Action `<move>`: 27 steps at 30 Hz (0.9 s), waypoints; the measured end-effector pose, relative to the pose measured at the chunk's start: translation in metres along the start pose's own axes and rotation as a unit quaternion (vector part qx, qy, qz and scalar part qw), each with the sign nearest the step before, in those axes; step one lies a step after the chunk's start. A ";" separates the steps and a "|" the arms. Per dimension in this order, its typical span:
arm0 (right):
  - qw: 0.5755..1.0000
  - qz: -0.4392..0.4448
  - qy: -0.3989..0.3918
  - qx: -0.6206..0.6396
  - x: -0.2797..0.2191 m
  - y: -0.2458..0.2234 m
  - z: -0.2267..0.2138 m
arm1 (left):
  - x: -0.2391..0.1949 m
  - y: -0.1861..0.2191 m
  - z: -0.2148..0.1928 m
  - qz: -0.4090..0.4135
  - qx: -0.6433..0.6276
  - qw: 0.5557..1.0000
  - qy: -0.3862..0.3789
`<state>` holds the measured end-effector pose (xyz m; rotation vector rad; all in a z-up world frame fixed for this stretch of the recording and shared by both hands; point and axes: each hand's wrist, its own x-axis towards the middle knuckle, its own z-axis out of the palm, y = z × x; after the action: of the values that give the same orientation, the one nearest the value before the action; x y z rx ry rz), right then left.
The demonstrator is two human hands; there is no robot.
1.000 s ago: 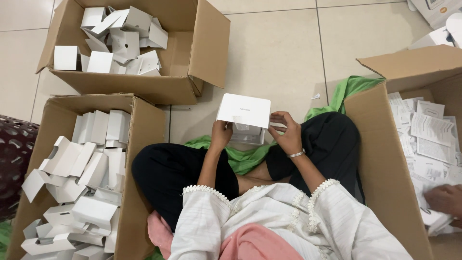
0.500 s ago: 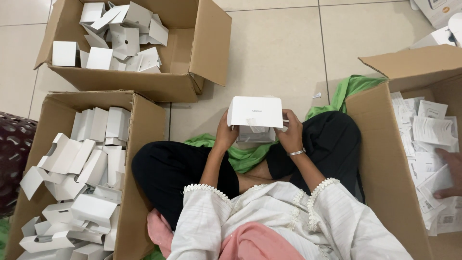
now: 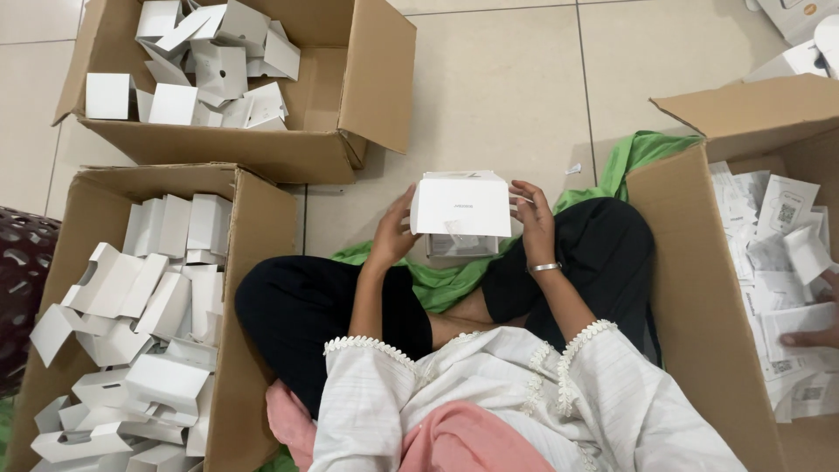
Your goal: The person packs electronic device components and manuals into individual product boxes.
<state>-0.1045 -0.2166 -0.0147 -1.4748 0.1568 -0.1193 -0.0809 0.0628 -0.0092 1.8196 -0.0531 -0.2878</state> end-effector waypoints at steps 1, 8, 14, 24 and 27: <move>1.000 0.001 0.000 0.000 -0.002 -0.005 0.000 | 0.001 0.001 -0.003 -0.001 0.000 1.000 -0.001; 0.997 -0.050 -0.044 -0.050 -0.014 -0.046 0.011 | -0.004 0.041 -0.004 0.092 -0.082 0.991 0.052; 0.995 -0.073 -0.048 -0.037 -0.010 -0.032 0.008 | -0.002 0.038 0.005 0.074 -0.073 0.994 0.037; 0.990 -0.005 -0.041 -0.134 -0.001 0.006 0.004 | 0.001 0.018 0.002 0.002 0.018 1.000 0.012; 0.985 0.056 -0.059 -0.155 0.002 0.002 0.008 | 0.008 -0.008 0.008 -0.156 -0.019 0.988 -0.002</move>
<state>-0.1014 -0.2091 -0.0164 -1.7748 0.1674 0.0882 -0.0761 0.0557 -0.0200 1.7863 0.2344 -0.5092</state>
